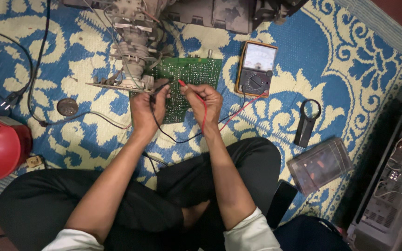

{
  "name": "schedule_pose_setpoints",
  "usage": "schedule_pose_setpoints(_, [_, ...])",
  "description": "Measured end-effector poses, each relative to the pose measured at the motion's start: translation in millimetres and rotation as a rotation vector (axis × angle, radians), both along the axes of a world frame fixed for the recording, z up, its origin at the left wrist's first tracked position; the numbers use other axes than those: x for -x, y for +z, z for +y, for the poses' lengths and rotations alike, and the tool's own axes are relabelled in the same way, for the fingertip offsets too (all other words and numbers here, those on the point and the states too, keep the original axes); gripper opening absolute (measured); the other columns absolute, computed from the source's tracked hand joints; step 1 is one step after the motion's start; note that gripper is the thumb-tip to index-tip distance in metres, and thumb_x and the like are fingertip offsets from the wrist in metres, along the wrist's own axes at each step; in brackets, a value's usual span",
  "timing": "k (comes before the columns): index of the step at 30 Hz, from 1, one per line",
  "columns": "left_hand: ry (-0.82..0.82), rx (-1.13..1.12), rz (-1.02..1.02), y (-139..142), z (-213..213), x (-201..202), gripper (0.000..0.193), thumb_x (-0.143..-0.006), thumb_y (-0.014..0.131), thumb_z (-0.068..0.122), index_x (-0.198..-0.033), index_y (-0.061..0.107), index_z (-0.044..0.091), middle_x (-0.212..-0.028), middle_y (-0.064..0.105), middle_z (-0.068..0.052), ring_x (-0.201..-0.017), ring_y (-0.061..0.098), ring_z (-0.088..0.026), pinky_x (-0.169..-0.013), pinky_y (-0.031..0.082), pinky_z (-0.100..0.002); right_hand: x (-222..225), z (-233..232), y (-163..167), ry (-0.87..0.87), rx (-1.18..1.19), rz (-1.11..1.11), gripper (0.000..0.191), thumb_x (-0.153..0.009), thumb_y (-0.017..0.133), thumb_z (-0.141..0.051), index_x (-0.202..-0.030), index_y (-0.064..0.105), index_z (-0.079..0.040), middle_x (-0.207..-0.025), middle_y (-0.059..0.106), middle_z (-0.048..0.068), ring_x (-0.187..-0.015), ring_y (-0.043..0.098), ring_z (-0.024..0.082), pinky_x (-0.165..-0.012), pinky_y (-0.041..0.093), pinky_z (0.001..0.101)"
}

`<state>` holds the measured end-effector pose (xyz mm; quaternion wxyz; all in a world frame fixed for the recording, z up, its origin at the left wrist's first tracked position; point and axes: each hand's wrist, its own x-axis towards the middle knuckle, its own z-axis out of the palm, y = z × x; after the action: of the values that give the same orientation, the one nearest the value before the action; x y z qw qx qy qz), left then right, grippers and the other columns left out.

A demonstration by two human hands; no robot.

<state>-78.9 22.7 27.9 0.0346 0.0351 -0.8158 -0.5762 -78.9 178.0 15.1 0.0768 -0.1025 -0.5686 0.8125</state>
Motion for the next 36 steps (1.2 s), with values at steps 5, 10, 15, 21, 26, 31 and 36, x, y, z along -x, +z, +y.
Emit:
schedule_pose_setpoints(5, [-0.011, -0.023, 0.041, 0, 0, 1, 0.018, -0.101, 0.068, 0.017, -0.111, 0.079, 0.006, -0.077, 0.076, 0.001, -0.063, 0.060, 0.001, -0.052, 0.043, -0.019, -1, 1, -2, 0.014, 0.000, 0.004, 0.004, -0.095, 0.072, 0.005, -0.098, 0.072, 0.004, -0.095, 0.078, 0.013, -0.086, 0.073, 0.013, -0.080, 0.059, 0.0267])
schedule_pose_setpoints(10, [-0.004, -0.007, 0.001, -3, -1, 2, 0.018, -0.100, 0.069, 0.017, -0.109, 0.080, 0.005, -0.076, 0.076, 0.000, -0.060, 0.059, -0.001, -0.052, 0.042, -0.020, 0, 1, -4, 0.017, 0.007, 0.026, 0.004, -0.095, 0.072, 0.005, -0.099, 0.073, 0.004, -0.095, 0.078, 0.013, -0.086, 0.073, 0.013, -0.081, 0.060, 0.0269])
schedule_pose_setpoints(15, [0.023, -0.026, 0.019, -2, -3, 0, 0.018, -0.102, 0.072, 0.017, -0.101, 0.078, 0.000, -0.075, 0.073, -0.002, -0.065, 0.062, -0.001, -0.057, 0.045, -0.020, -1, 2, -6, 0.020, 0.004, 0.017, 0.005, -0.094, 0.072, 0.005, -0.099, 0.073, 0.004, -0.094, 0.077, 0.013, -0.085, 0.073, 0.013, -0.081, 0.060, 0.0275])
schedule_pose_setpoints(21, [0.003, -0.039, 0.038, 5, -3, -3, 0.015, -0.097, 0.073, 0.014, -0.106, 0.078, 0.002, -0.068, 0.068, 0.003, -0.057, 0.054, 0.001, -0.050, 0.039, -0.020, -2, 3, -10, 0.012, 0.024, 0.003, 0.005, -0.094, 0.073, 0.004, -0.099, 0.072, 0.004, -0.095, 0.078, 0.013, -0.086, 0.074, 0.013, -0.081, 0.060, 0.0267])
schedule_pose_setpoints(26, [-0.002, -0.017, 0.033, 8, -2, -3, 0.015, -0.096, 0.071, 0.013, -0.106, 0.079, 0.005, -0.067, 0.068, 0.004, -0.052, 0.048, 0.000, -0.047, 0.034, -0.022, -1, 3, -12, 0.004, -0.022, -0.023, 0.004, -0.094, 0.074, 0.003, -0.098, 0.073, 0.003, -0.093, 0.078, 0.014, -0.085, 0.074, 0.014, -0.080, 0.061, 0.0271])
schedule_pose_setpoints(31, [-0.015, -0.018, 0.009, 6, -2, -2, 0.015, -0.098, 0.071, 0.016, -0.103, 0.080, 0.005, -0.066, 0.068, 0.004, -0.052, 0.048, 0.000, -0.046, 0.034, -0.023, -1, 4, -14, 0.004, -0.005, -0.009, 0.004, -0.094, 0.074, 0.004, -0.098, 0.073, 0.004, -0.093, 0.078, 0.013, -0.085, 0.074, 0.013, -0.081, 0.061, 0.0274])
schedule_pose_setpoints(36, [-0.016, 0.060, -0.015, 6, -2, -1, 0.017, -0.098, 0.072, 0.018, -0.101, 0.080, 0.004, -0.064, 0.069, -0.001, -0.051, 0.051, -0.002, -0.047, 0.037, -0.024, -1, 4, -15, 0.014, 0.014, 0.000, 0.005, -0.094, 0.072, 0.004, -0.099, 0.073, 0.004, -0.094, 0.078, 0.014, -0.086, 0.074, 0.014, -0.082, 0.062, 0.0279])
